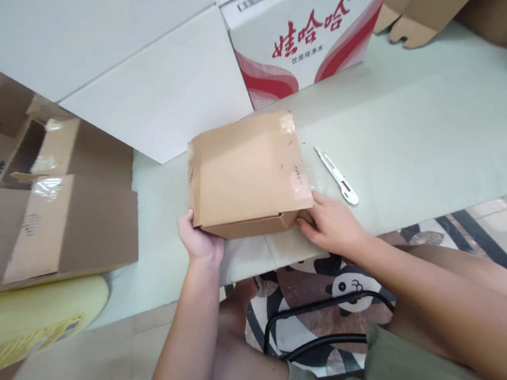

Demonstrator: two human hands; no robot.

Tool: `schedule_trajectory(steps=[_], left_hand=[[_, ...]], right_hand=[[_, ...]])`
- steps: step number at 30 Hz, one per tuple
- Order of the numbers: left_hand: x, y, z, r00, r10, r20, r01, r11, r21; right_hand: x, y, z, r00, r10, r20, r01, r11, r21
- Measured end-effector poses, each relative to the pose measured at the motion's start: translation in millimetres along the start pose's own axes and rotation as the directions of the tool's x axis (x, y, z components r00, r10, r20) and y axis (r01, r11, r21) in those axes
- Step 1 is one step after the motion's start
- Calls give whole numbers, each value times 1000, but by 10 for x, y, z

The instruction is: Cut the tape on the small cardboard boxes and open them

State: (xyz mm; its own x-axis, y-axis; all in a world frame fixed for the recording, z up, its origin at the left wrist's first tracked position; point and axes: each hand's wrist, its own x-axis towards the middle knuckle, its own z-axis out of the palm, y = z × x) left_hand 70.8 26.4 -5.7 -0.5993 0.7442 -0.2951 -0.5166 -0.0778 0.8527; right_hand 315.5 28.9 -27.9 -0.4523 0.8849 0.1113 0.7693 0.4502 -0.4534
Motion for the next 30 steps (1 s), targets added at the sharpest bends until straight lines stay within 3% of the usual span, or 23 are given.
schedule_trajectory(steps=[22, 30], left_hand=[[13, -13, -5, 1000, 6, -14, -6, 1000, -25], [25, 18, -35, 1000, 16, -5, -16, 1000, -15]], right_hand=[[-7, 25, 36, 1000, 16, 1, -16, 1000, 14], [-27, 25, 47, 997, 42, -69, -37, 997, 71]])
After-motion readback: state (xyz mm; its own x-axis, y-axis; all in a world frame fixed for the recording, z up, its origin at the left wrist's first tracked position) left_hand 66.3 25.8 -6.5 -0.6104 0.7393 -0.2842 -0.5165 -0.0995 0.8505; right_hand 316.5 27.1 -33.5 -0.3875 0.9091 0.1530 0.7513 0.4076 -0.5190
